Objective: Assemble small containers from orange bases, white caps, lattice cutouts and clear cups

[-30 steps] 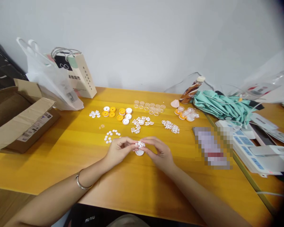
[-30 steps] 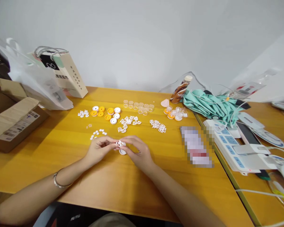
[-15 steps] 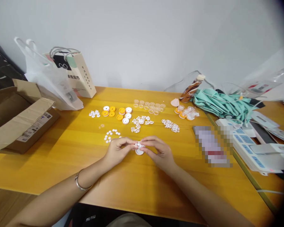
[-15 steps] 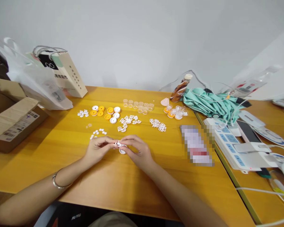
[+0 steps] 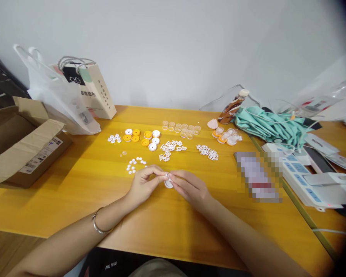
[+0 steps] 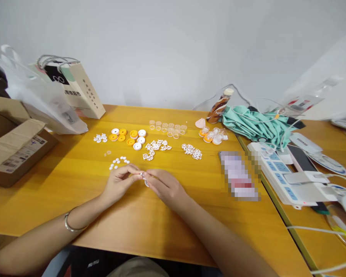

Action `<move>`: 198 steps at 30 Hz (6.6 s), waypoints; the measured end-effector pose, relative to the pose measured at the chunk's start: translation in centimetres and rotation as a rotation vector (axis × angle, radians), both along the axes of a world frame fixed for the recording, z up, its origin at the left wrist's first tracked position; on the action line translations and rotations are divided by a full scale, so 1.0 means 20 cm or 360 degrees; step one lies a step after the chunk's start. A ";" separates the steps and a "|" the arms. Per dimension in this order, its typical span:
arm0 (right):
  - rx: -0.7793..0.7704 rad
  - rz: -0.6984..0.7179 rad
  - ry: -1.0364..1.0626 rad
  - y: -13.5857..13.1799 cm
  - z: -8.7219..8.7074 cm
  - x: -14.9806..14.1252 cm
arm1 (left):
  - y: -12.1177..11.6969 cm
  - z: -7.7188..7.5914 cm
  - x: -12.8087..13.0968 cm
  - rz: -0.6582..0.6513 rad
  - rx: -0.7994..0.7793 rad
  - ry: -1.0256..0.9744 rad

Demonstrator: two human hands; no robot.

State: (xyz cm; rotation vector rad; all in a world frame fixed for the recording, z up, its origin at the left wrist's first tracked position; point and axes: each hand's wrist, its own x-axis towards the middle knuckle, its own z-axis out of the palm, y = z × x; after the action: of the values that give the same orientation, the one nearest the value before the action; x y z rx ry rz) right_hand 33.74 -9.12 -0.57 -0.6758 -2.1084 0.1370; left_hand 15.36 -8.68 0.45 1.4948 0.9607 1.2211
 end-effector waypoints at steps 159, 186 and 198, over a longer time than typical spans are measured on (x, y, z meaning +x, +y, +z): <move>-0.1533 0.0096 0.0511 0.12 -0.03 -0.01 | 0.08 -0.04 -0.07 -0.0098 0.0584 0.0838; -0.1103 0.0101 -0.0102 0.16 -0.10 0.02 | 0.09 -0.04 -0.06 -0.0363 0.0868 0.1010; -0.1096 0.0100 -0.0021 0.16 -0.12 0.01 | 0.07 -0.08 -0.02 -0.0282 0.0987 0.1254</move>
State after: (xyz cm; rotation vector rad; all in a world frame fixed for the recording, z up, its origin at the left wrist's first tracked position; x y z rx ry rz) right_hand 33.94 -5.90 -2.90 -1.0017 -2.0849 0.9234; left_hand 14.87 -7.25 -1.15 2.6073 0.9356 0.8208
